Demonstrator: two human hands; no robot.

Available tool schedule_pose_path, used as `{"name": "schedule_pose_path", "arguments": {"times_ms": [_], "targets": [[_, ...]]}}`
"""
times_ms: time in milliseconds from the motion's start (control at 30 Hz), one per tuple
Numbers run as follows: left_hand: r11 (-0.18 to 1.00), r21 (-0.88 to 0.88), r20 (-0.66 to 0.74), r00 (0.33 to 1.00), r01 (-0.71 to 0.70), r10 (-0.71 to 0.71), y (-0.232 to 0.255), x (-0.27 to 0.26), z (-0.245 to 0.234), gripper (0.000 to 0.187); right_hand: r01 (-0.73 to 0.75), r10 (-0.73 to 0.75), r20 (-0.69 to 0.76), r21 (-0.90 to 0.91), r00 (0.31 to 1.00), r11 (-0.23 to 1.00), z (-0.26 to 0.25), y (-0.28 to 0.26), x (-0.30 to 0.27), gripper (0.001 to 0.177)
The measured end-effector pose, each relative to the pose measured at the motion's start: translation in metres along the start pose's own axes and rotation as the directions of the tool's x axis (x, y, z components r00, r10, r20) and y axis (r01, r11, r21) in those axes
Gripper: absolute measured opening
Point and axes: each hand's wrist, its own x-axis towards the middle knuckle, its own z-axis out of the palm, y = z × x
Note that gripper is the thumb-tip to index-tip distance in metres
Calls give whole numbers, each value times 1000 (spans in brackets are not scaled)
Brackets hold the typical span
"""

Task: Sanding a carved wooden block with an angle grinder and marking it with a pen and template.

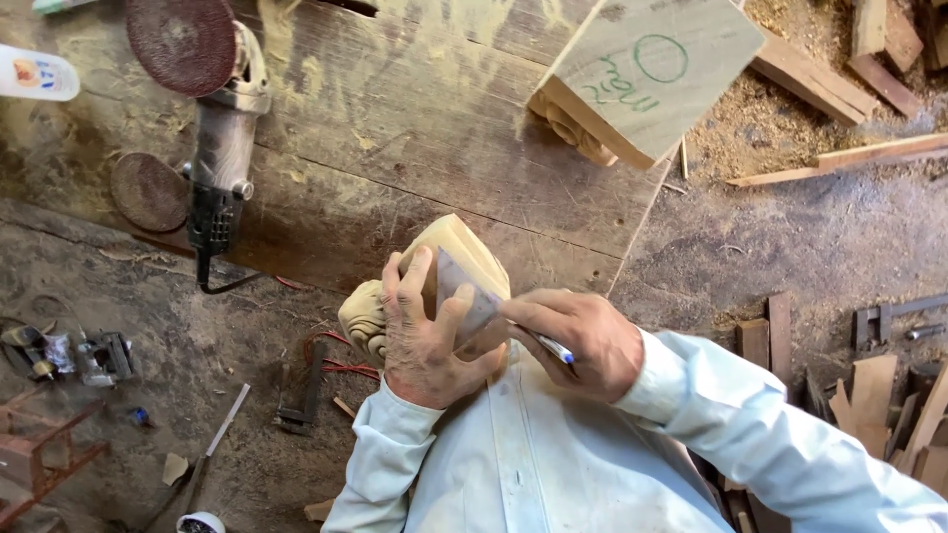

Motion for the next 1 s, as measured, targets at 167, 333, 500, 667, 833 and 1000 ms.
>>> {"name": "schedule_pose_path", "arguments": {"times_ms": [167, 333, 500, 667, 833, 1000], "targets": [[999, -11, 13, 999, 39, -39, 0, -3, 1, 69, 15, -15, 6, 25, 1000, 1000, -1, -6, 1, 23], [999, -32, 17, 1000, 21, -20, -3, -3, 3, 72, 7, -7, 24, 11, 1000, 1000, -12, -10, -13, 24], [1000, -20, 21, 1000, 20, -19, -2, 0, 0, 67, 17, -16, -31, 43, 999, 999, -8, -7, -6, 25], [999, -26, 16, 1000, 18, -18, 1, 2, -1, 67, -2, 2, 9, 30, 1000, 1000, -7, -2, -20, 23], [1000, -15, 9, 1000, 10, -10, 2, 3, -1, 67, -14, 14, -7, 48, 1000, 999, -7, -3, -18, 25], [1000, -2, 4, 1000, 17, -17, 0, 0, 0, 68, 6, -4, -45, 49, 999, 999, 7, 8, 2, 23]]}}
